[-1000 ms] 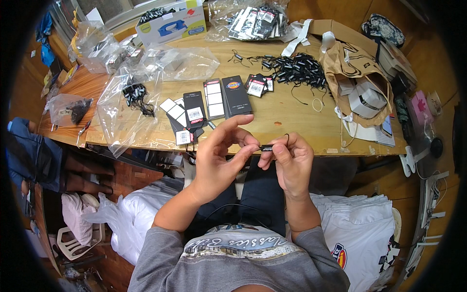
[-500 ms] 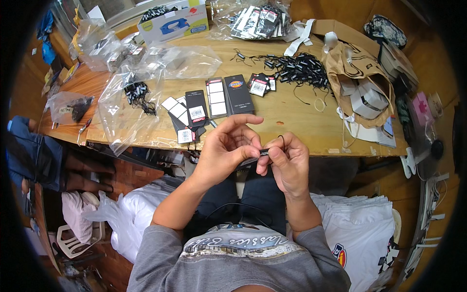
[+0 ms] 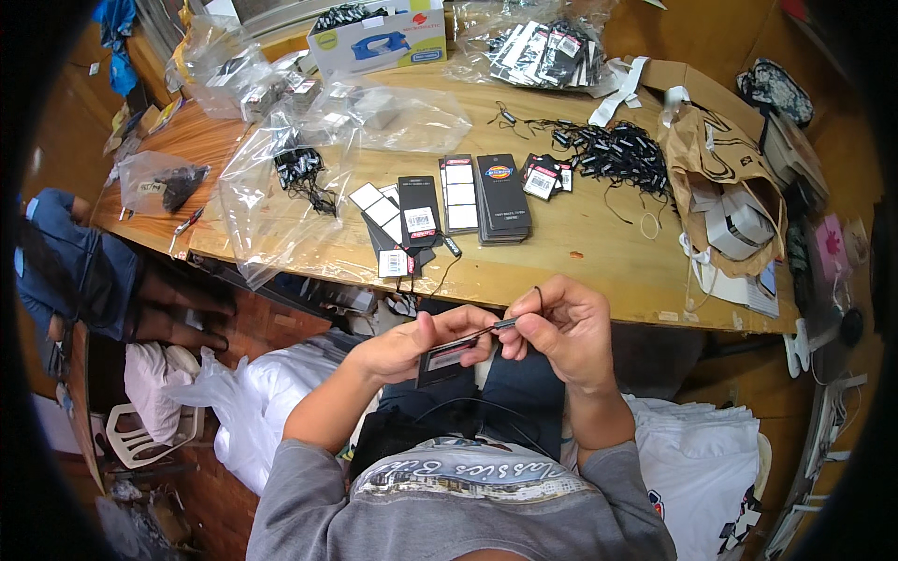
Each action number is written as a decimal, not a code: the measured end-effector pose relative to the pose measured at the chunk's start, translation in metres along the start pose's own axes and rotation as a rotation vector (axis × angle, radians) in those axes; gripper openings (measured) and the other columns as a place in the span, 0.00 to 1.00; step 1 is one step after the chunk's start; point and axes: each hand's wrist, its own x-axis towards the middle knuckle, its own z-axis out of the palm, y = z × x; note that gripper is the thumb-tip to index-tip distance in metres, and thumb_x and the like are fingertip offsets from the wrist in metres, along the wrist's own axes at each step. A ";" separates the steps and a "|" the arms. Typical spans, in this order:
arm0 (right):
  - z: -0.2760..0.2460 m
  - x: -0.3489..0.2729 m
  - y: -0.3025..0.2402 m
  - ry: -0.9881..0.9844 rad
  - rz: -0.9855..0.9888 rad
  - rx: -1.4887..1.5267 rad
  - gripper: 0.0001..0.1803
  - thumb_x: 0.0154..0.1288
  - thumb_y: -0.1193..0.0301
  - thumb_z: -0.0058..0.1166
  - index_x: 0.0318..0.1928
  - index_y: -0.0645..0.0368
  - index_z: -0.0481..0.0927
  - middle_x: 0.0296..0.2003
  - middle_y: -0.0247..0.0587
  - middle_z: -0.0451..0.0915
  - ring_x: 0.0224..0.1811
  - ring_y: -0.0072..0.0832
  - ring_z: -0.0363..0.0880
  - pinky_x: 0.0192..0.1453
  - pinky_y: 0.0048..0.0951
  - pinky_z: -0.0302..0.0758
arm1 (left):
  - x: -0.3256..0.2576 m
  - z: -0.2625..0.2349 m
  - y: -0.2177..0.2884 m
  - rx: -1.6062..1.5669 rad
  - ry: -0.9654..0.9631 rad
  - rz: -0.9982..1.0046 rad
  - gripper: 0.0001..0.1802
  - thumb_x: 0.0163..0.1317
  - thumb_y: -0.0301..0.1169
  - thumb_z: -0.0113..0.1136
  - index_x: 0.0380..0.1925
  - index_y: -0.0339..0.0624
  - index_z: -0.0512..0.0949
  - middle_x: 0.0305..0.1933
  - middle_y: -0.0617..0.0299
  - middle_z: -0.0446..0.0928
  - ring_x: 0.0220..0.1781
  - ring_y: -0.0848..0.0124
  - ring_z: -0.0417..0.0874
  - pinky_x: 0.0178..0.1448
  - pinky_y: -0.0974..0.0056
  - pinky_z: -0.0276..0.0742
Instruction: The person sits on the floor at a low table and assembles keychains by attaching small black tags to lanyards. They pick up tags and lanyards from the table, thread the lanyard through the tag, and place the finished items on the table.
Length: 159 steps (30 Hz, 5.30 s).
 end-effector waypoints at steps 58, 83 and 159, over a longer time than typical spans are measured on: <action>-0.057 0.125 0.033 -0.009 -0.360 -1.588 0.14 0.47 0.73 0.52 0.38 0.57 0.74 0.35 0.38 0.74 0.41 0.34 0.69 0.45 0.35 0.64 | 0.104 -0.145 0.054 0.728 0.887 0.240 0.20 0.41 0.17 0.59 0.38 0.36 0.69 0.29 0.63 0.70 0.29 0.76 0.73 0.34 0.74 0.70; -0.135 0.167 0.012 0.233 -0.029 -1.313 0.15 0.41 0.70 0.62 0.30 0.65 0.74 0.22 0.41 0.76 0.20 0.28 0.73 0.26 0.26 0.70 | 0.125 -0.082 0.062 0.766 0.854 0.320 0.11 0.55 0.32 0.54 0.31 0.34 0.76 0.26 0.67 0.75 0.27 0.83 0.70 0.30 0.76 0.65; -0.106 -0.047 -0.017 0.095 0.161 -1.132 0.04 0.45 0.77 0.51 0.25 0.62 0.71 0.23 0.33 0.68 0.28 0.20 0.66 0.33 0.21 0.63 | 0.116 0.006 -0.033 -0.450 0.283 -0.108 0.10 0.57 0.26 0.47 0.39 0.34 0.68 0.33 0.57 0.75 0.34 0.72 0.78 0.39 0.69 0.77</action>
